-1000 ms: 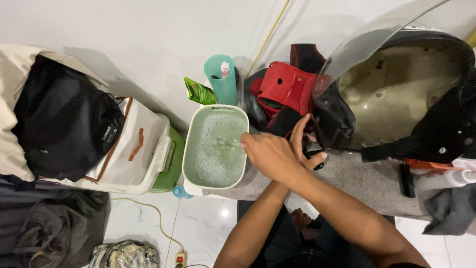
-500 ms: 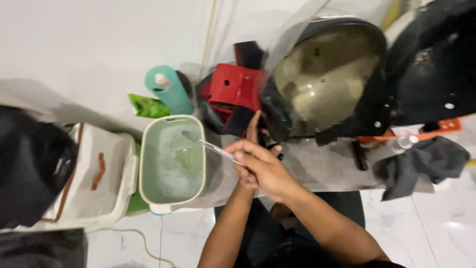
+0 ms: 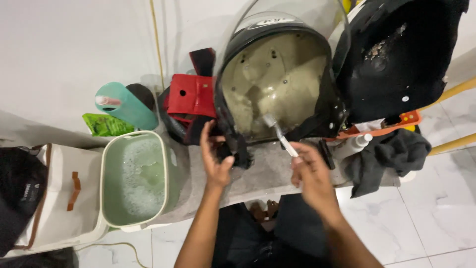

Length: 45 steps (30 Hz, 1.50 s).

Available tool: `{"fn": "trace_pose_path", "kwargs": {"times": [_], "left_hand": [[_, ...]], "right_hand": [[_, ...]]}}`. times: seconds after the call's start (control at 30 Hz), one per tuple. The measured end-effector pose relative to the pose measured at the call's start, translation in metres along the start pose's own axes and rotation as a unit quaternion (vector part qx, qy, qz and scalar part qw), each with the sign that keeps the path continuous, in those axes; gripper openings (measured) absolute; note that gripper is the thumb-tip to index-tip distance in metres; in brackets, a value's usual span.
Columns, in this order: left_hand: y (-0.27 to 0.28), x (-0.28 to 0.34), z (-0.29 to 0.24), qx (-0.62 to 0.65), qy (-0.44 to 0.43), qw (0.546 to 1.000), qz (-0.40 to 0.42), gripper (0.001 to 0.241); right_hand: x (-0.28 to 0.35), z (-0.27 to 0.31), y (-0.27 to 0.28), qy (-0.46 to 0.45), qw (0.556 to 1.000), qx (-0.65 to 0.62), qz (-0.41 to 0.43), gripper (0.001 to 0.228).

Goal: The person cleans the inside of a motorcycle helmet. They spray a liquid from a white bottle onto the helmet's interior and wipe it with their hand. They then dip a toothbrush into a bucket of soapy water and scrub the inside of the helmet with it.

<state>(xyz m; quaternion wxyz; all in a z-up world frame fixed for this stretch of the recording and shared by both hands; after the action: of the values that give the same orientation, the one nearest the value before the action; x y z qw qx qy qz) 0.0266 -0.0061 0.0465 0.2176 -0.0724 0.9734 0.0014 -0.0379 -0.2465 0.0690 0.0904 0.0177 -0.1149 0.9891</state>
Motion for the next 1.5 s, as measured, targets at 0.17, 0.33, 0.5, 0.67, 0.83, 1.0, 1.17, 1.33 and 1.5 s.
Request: {"fn": "trace_pose_path", "kwargs": {"times": [0.17,0.33,0.5,0.67,0.83,1.0,1.17,1.33,1.5], "left_hand": [[0.011,-0.028,-0.032,-0.008,-0.083,0.982,-0.168,0.082],[-0.008,-0.111,-0.080,0.007,-0.159,0.984,-0.079,0.068],[-0.023,-0.146,-0.079,-0.083,-0.199,0.976,0.030,0.071],[-0.024,-0.142,-0.069,-0.117,-0.214,0.969,0.048,0.051],[-0.011,-0.127,-0.048,-0.029,-0.160,0.986,0.019,0.052],[0.010,-0.125,-0.028,0.045,-0.118,0.992,-0.002,0.054],[0.017,-0.126,-0.023,0.056,-0.124,0.991,-0.011,0.057],[0.014,-0.126,-0.023,0.046,-0.137,0.989,-0.028,0.059],[0.009,-0.127,-0.014,0.154,-0.174,0.971,-0.059,0.051]], "right_hand": [[-0.024,-0.027,-0.008,0.206,0.897,0.384,0.075,0.041],[-0.042,-0.042,-0.017,0.311,0.835,0.441,0.106,0.035],[-0.053,-0.038,-0.029,0.377,0.787,0.475,0.118,0.029],[-0.057,-0.039,-0.042,0.398,0.792,0.443,0.136,0.029],[-0.049,-0.050,-0.053,0.277,0.891,0.319,0.167,0.038],[-0.053,-0.051,-0.055,0.209,0.911,0.244,0.257,0.067],[-0.055,-0.038,-0.060,0.153,0.878,0.280,0.357,0.076],[-0.060,-0.058,-0.050,0.191,0.873,0.291,0.343,0.070],[-0.068,-0.090,-0.029,0.329,0.835,0.333,0.289,0.074]]}}
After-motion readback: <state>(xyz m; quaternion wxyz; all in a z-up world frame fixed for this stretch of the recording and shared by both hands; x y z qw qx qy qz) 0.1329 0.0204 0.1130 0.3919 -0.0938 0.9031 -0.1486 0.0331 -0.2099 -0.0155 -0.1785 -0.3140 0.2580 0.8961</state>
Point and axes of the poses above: each hand's wrist, its own x-axis away from the middle knuckle, its own y-axis out of the back of the hand, z = x × y, the point moved 4 cm from there along -x, towards the middle knuckle, and after that the axes turned 5 degrees about y, right-handed, at the moved point
